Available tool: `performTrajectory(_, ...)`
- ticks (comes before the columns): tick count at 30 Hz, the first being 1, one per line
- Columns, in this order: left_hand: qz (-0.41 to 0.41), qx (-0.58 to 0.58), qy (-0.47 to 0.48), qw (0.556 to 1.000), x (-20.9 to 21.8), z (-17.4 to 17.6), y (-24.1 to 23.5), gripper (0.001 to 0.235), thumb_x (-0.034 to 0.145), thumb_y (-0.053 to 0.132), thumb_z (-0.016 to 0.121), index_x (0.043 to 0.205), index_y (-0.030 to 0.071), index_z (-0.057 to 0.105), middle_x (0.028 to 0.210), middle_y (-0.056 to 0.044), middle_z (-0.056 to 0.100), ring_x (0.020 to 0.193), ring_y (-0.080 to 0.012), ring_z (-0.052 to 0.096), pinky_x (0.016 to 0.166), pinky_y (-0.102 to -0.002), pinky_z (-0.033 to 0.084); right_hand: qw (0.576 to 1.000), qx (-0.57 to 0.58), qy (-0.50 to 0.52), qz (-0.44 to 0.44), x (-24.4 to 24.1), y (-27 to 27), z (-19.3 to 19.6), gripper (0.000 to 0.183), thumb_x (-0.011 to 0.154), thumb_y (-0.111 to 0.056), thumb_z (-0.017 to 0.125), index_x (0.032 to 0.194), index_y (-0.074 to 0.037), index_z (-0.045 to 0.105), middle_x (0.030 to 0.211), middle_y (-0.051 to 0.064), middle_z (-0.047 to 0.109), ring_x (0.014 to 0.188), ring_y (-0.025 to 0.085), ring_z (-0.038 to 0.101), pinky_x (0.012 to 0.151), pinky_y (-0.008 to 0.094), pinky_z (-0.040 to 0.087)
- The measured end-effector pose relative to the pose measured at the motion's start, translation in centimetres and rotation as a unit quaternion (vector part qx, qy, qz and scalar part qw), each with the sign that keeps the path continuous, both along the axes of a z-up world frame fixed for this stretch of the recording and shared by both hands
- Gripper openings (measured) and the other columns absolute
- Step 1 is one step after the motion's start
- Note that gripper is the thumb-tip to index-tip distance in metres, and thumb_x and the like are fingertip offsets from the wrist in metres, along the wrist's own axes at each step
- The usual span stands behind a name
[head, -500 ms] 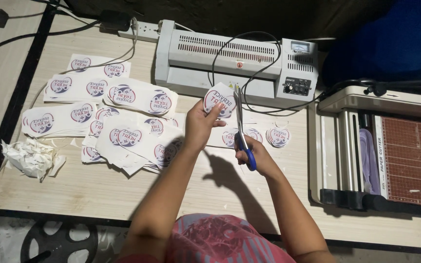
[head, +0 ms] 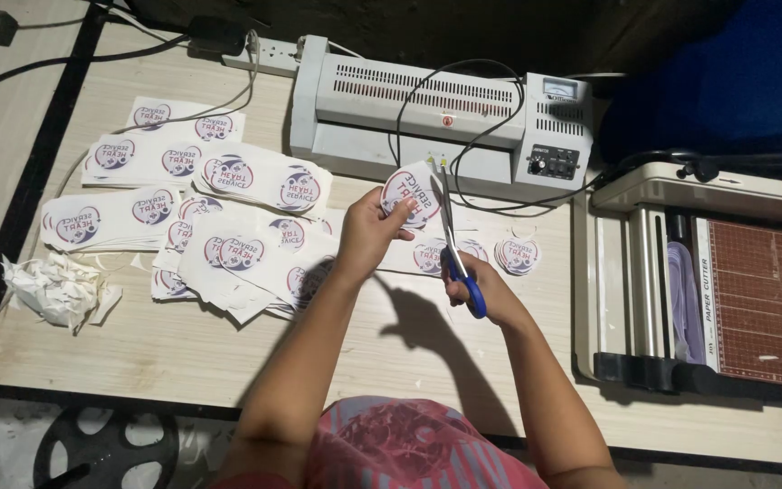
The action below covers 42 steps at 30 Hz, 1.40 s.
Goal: The person uses scissors to cut out circular stickers from a sheet of paper. They repeatedly pick up a sheet, cut around the printed circles, and place the cut-out stickers into a pile on the table. The person also organizes the remaining sheets and scraps on the workspace.
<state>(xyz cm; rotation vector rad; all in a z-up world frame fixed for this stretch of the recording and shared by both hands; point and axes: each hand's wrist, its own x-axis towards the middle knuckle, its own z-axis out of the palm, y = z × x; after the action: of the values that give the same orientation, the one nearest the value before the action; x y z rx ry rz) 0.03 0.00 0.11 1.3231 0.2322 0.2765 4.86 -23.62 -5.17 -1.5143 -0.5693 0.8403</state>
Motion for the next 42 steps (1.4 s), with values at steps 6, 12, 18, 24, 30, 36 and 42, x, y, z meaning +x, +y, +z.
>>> performTrajectory(6, 0.013, -0.033, -0.008, 0.999, 0.3, -0.3, 0.2, 0.021, 0.1, 0.013, 0.065, 0.113, -0.003, 0.068, 0.094, -0.006, 0.075, 0.078, -0.0075, 0.071, 0.061, -0.025, 0.062, 0.999, -0.008, 0.043, -0.015, -0.3, 0.2, -0.4, 0.064, 0.068, -0.05, 0.09, 0.105, -0.006, 0.063, 0.085, -0.001, 0.058, 0.069, 0.01, 0.059, 0.057, 0.026, 0.051)
performTrajectory(12, 0.056, 0.01, 0.008, 0.998, 0.1, -0.2, 0.7, 0.023, 0.103, 0.02, 0.064, 0.109, -0.002, 0.07, 0.091, -0.005, 0.074, 0.073, -0.0057, 0.068, 0.058, -0.023, 0.059, 0.998, -0.045, 0.035, -0.005, -0.2, -0.4, -1.9, 0.07, 0.063, -0.053, 0.094, 0.101, -0.004, 0.063, 0.083, 0.001, 0.058, 0.07, 0.011, 0.059, 0.057, 0.027, 0.052)
performTrajectory(18, 0.008, 0.059, 0.014, 0.998, 0.0, -0.7, 0.7, 0.024, 0.101, 0.021, 0.066, 0.111, 0.001, 0.069, 0.083, -0.003, 0.073, 0.064, -0.0043, 0.061, 0.055, -0.021, 0.053, 0.999, -0.012, 0.022, 0.034, 0.0, -0.9, -1.9, 0.082, 0.057, -0.068, 0.088, 0.105, -0.008, 0.062, 0.081, -0.001, 0.056, 0.071, 0.009, 0.057, 0.061, 0.025, 0.051)
performTrajectory(24, 0.018, 0.103, 0.051, 0.993, -0.4, 0.7, 0.9, 0.022, 0.099, 0.023, 0.068, 0.104, 0.002, 0.07, 0.073, 0.0, 0.069, 0.058, -0.0028, 0.06, 0.05, -0.02, 0.047, 0.999, -0.049, 0.004, 0.022, 0.0, -0.6, -0.9, 0.067, 0.066, -0.055, 0.091, 0.099, -0.006, 0.061, 0.082, 0.0, 0.057, 0.072, 0.01, 0.059, 0.061, 0.025, 0.052)
performTrajectory(30, 0.019, 0.097, 0.043, 0.994, -0.5, 0.4, 0.7, 0.023, 0.1, 0.023, 0.068, 0.102, 0.001, 0.07, 0.073, 0.0, 0.068, 0.059, -0.0024, 0.059, 0.052, -0.02, 0.05, 0.998, -0.02, 0.046, 0.025, -0.5, -0.2, -1.1, 0.068, 0.067, -0.059, 0.089, 0.101, -0.006, 0.062, 0.075, 0.003, 0.056, 0.064, 0.012, 0.057, 0.057, 0.027, 0.05)
performTrajectory(36, -0.016, 0.079, 0.017, 0.997, 0.0, -1.6, -0.2, 0.022, 0.101, 0.02, 0.066, 0.105, -0.001, 0.07, 0.081, -0.001, 0.071, 0.065, -0.0027, 0.062, 0.054, -0.021, 0.054, 0.992, 0.087, 0.053, 0.075, -1.1, 0.7, 0.4, 0.079, 0.069, -0.078, 0.077, 0.102, -0.009, 0.056, 0.079, 0.0, 0.055, 0.066, 0.011, 0.057, 0.058, 0.026, 0.049)
performTrajectory(42, -0.017, 0.068, 0.017, 0.997, -0.3, -1.0, -0.3, 0.022, 0.101, 0.02, 0.065, 0.108, -0.001, 0.07, 0.084, -0.002, 0.073, 0.069, -0.0032, 0.064, 0.055, -0.021, 0.054, 0.987, 0.117, 0.095, 0.057, -2.3, 1.5, -0.4, 0.074, 0.076, -0.073, 0.079, 0.099, -0.006, 0.055, 0.08, 0.002, 0.054, 0.065, 0.015, 0.055, 0.056, 0.029, 0.046)
